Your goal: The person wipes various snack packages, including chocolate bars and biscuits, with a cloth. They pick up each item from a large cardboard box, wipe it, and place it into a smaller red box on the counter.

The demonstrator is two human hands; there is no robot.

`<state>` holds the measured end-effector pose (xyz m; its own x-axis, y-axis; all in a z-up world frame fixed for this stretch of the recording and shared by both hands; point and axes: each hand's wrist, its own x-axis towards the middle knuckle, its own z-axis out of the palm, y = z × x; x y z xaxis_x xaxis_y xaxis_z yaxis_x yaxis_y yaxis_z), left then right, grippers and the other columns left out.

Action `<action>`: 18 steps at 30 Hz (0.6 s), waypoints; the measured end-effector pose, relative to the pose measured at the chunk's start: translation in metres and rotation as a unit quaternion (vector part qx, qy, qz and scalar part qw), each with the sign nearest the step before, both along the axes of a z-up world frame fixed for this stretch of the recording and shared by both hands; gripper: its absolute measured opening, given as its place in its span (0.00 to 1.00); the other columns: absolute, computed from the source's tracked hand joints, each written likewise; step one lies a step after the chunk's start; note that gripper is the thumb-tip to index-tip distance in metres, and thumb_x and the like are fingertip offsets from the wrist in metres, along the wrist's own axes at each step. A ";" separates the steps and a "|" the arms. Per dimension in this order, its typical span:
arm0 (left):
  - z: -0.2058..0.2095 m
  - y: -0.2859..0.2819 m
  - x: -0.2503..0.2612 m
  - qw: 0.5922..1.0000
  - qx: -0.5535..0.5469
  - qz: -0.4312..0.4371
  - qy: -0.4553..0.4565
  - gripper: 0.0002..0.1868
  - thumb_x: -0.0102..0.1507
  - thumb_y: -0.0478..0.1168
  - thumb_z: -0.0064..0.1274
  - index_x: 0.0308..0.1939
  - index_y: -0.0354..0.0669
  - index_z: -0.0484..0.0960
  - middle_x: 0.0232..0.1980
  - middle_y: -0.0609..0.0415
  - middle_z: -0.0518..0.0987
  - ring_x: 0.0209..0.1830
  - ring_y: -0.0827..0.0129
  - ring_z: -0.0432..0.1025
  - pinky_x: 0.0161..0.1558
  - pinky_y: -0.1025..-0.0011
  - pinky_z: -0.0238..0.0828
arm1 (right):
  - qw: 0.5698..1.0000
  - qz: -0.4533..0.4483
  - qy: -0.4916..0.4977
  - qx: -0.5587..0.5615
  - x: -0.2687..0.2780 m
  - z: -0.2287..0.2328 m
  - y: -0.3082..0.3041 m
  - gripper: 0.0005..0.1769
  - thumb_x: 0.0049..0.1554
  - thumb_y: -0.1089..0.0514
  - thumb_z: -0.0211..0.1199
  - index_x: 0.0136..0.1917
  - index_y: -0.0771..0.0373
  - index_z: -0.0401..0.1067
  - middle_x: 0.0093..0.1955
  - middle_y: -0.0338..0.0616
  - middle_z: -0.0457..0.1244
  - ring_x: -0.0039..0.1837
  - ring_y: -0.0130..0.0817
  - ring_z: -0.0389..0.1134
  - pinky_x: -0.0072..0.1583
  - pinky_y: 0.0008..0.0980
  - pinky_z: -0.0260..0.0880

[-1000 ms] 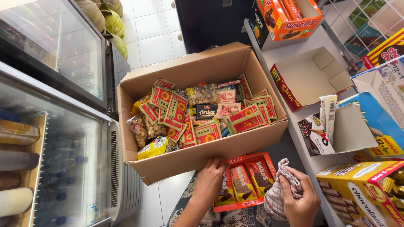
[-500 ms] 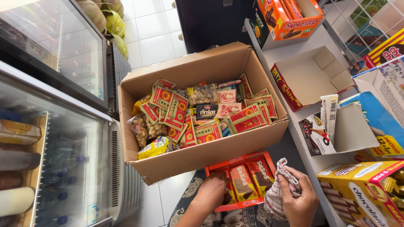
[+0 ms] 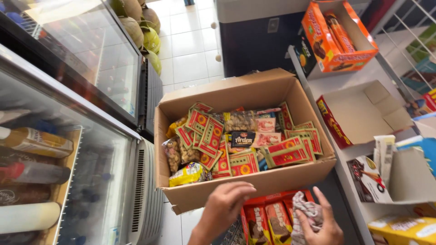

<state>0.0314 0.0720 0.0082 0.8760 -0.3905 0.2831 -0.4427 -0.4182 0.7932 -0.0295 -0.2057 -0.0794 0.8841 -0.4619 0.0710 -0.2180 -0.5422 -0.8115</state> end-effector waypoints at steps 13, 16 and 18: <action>-0.019 0.088 0.063 0.974 -0.031 0.222 0.020 0.12 0.64 0.31 0.56 0.51 0.42 0.85 0.54 0.52 0.85 0.54 0.59 0.81 0.55 0.65 0.76 | 0.963 0.234 0.078 -0.107 0.075 -0.063 0.037 0.54 0.42 0.54 0.77 0.78 0.39 0.58 0.51 0.52 0.73 0.52 0.44 0.77 0.55 0.40 0.78; -0.005 0.095 0.090 0.983 0.003 0.185 0.004 0.14 0.63 0.31 0.57 0.52 0.43 0.84 0.55 0.52 0.84 0.56 0.57 0.79 0.57 0.63 0.74 | 0.956 0.282 -0.021 -0.085 0.061 -0.117 0.012 0.50 0.42 0.57 0.74 0.75 0.52 0.57 0.51 0.56 0.71 0.53 0.49 0.76 0.57 0.44 0.75; 0.006 0.097 0.119 0.989 0.080 0.119 -0.037 0.14 0.62 0.32 0.56 0.51 0.42 0.83 0.57 0.51 0.82 0.57 0.55 0.76 0.57 0.60 0.71 | 0.965 0.239 0.088 -0.066 0.057 -0.156 -0.005 0.50 0.42 0.55 0.76 0.77 0.47 0.63 0.48 0.48 0.73 0.52 0.39 0.78 0.59 0.38 0.78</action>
<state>0.1499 0.1688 0.0140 0.9274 -0.2214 0.3014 -0.3717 -0.6350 0.6772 0.0275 -0.2106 -0.2358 0.9975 0.0037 -0.0701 -0.0466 -0.7112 -0.7014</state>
